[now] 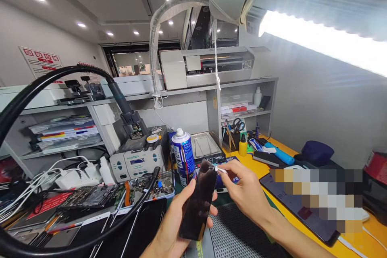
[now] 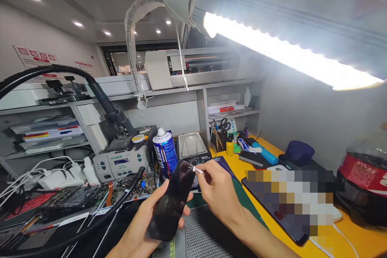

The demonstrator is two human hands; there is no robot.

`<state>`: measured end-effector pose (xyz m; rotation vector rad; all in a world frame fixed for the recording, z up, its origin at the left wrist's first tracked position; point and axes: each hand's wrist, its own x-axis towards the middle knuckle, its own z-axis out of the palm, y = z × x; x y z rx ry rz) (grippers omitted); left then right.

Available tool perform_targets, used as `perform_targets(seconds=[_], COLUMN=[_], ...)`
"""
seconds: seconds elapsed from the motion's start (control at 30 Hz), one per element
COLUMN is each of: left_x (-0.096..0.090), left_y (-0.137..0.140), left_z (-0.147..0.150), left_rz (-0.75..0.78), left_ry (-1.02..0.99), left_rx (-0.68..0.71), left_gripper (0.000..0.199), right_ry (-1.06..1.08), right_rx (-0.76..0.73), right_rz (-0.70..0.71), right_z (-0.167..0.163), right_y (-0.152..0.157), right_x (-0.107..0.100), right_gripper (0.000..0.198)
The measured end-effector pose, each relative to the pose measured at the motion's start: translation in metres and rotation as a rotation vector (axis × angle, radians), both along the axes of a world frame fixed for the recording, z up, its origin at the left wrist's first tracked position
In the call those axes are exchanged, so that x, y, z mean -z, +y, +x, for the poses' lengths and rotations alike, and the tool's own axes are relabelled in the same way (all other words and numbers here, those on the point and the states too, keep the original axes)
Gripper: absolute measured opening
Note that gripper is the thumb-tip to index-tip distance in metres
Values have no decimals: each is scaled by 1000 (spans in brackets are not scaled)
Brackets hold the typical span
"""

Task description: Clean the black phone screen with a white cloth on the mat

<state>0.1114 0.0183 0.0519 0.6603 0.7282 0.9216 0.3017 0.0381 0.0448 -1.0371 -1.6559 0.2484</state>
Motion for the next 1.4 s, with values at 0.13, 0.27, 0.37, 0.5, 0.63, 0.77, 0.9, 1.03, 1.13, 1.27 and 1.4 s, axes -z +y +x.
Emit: perform_targets(seconds=[0.13,0.27,0.37,0.5,0.63,0.77,0.9,1.03,1.13,1.27,1.4], left_x=[5,7,4,2,11,17,12,11,13,15,17], left_y=[1,2,1,0,1,1,-2,-4,-4,-3,0], left_z=[0,1,3,3,1,0,2,5,6,7,8], left_rz=[32,30,15,-6,54,81,55,78,91,84,67], left_ry=[13,33,63,120,162,226,307,305,272,187,150], left_rx=[2,21,27,41,79,109,102,98,74,26,10], left_gripper=[51,53,52,51,56,59,61,58,51,36,34], right_ry=[-25,-47,-56,-55,-49,-43,-35,-27,-19,-4,2], right_rx=[-1,-11,-20,-30,-41,-58,-77,-103,-125,-167,-201], right_rz=[56,98,122,147,178,212,242,264,252,212,181], right_z=[1,0,0,0,0,0,0,-1,-2,-6,-10], right_y=[2,2,1,0,0,-2,-4,-6,-7,-9,-11], right_x=[3,3,2,1,1,-1,-5,-5,-3,-1,0], right_gripper=[17,17,17,17,16,16,18,18,17,18,17])
